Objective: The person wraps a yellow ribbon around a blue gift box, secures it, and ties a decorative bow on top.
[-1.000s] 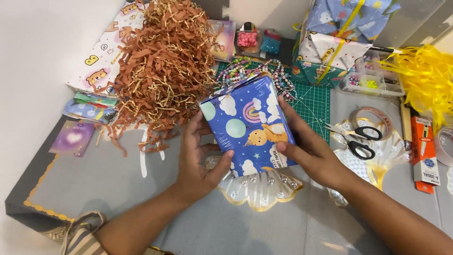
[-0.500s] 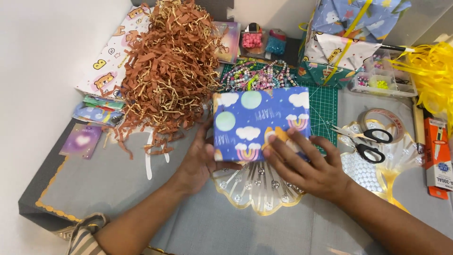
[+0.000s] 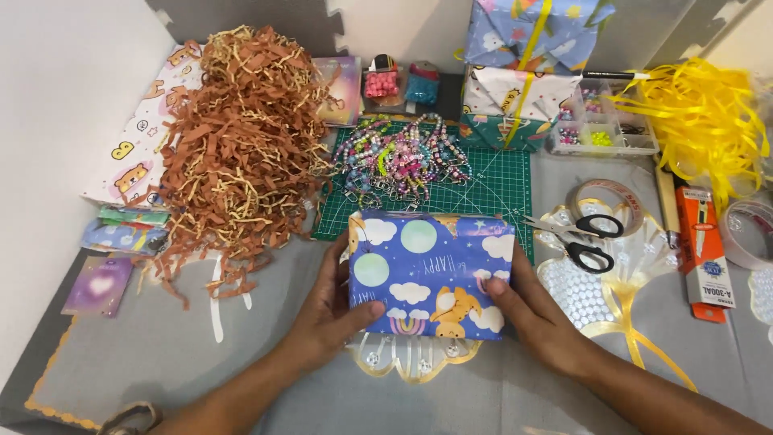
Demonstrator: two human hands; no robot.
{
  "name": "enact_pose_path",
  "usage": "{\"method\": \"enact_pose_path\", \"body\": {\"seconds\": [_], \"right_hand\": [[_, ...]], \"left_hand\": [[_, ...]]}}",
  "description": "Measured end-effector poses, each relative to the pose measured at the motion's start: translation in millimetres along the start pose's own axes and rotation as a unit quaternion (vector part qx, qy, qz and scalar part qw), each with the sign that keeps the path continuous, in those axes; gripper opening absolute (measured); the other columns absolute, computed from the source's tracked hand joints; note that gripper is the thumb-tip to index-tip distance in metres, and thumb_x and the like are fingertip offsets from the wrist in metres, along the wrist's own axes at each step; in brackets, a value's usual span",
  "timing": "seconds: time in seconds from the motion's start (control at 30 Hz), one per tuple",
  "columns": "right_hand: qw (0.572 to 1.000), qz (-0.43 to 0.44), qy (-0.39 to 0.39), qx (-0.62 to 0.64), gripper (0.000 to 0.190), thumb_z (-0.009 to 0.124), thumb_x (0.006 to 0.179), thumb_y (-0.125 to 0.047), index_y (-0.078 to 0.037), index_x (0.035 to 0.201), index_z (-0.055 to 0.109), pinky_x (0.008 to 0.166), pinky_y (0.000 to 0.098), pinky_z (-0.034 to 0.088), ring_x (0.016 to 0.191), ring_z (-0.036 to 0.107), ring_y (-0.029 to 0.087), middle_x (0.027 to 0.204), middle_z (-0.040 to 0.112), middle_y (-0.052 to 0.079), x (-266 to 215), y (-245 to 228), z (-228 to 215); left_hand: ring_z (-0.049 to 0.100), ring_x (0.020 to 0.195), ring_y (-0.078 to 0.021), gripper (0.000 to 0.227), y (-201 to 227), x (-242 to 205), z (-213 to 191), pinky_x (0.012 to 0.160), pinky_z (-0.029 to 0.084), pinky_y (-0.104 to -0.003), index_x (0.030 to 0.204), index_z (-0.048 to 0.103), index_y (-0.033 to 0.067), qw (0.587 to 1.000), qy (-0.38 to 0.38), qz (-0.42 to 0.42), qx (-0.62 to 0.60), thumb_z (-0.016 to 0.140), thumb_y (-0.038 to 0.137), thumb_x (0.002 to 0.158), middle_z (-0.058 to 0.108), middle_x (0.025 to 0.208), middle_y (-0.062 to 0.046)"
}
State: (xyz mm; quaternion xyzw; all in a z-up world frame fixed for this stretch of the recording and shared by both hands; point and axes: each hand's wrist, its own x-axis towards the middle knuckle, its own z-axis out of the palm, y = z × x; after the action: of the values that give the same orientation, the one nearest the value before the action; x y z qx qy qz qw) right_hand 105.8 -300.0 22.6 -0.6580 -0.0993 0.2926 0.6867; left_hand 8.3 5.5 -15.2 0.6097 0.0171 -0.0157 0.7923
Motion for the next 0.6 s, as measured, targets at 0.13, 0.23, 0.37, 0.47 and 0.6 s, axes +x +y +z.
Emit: {"method": "enact_pose_path", "body": {"seconds": [0.13, 0.23, 0.37, 0.47, 0.6], "right_hand": [[0.999, -0.027, -0.037, 0.009, 0.08, 0.065, 0.103, -0.036, -0.019, 0.176, 0.037, 0.114, 0.0458, 0.07, 0.146, 0.073, 0.027, 0.163, 0.069, 0.011, 4.9, 4.7, -5.8], [0.994, -0.07, -0.054, 0.06, 0.114, 0.083, 0.092, -0.021, -0.025, 0.185, 0.017, 0.116, 0.0576, 0.066, 0.152, 0.063, 0.035, 0.172, 0.051, 0.015, 13.7, 15.2, -15.6], [0.987, -0.127, -0.099, -0.007, 0.102, 0.07, 0.091, -0.062, -0.013, 0.176, 0.04, 0.113, 0.0501, 0.059, 0.139, 0.073, 0.036, 0.163, 0.067, 0.021, 22.4, 10.2, -29.5], [0.982, -0.081, -0.168, 0.003, 0.105, 0.07, 0.092, -0.068, -0.007, 0.174, 0.046, 0.102, 0.0461, 0.062, 0.124, 0.079, 0.032, 0.148, 0.078, 0.021, 20.1, 12.4, -28.7], [0.967, -0.087, -0.239, 0.018, 0.086, 0.079, 0.101, -0.043, -0.006, 0.171, 0.045, 0.121, 0.0472, 0.055, 0.151, 0.066, 0.027, 0.165, 0.067, 0.012, 12.4, 11.2, -17.2]], "left_hand": [[0.064, 0.152, -0.033, 0.107, 2.3, 1.8, -8.6, 0.119, 0.066, -0.055, 0.183, 0.027, 0.0207, 1.0, -0.014, 0.006, -0.026, 0.089, 0.021, 0.096, 0.056, 0.172, -0.013], [0.074, 0.139, -0.0328, 0.104, 27.2, 2.8, -16.5, 0.108, 0.073, -0.052, 0.184, 0.025, 0.0199, 0.999, -0.021, -0.029, 0.009, 0.082, 0.034, 0.098, 0.068, 0.162, -0.017], [0.085, 0.12, -0.0282, 0.093, 59.2, 20.2, -22.9, 0.104, 0.068, -0.042, 0.165, 0.064, 0.0117, 0.987, -0.033, -0.108, 0.114, 0.065, 0.067, 0.091, 0.088, 0.138, -0.014], [0.087, 0.11, -0.0253, 0.082, 84.4, 38.4, -15.2, 0.095, 0.068, -0.038, 0.164, 0.068, 0.011, 0.963, -0.152, -0.151, 0.165, 0.062, 0.061, 0.099, 0.09, 0.124, -0.013], [0.075, 0.078, -0.0118, 0.051, 114.7, 63.0, 9.8, 0.07, 0.046, -0.028, 0.08, 0.076, 0.0129, 0.919, -0.222, -0.148, 0.29, 0.076, 0.061, 0.098, 0.077, 0.079, 0.002]]}}
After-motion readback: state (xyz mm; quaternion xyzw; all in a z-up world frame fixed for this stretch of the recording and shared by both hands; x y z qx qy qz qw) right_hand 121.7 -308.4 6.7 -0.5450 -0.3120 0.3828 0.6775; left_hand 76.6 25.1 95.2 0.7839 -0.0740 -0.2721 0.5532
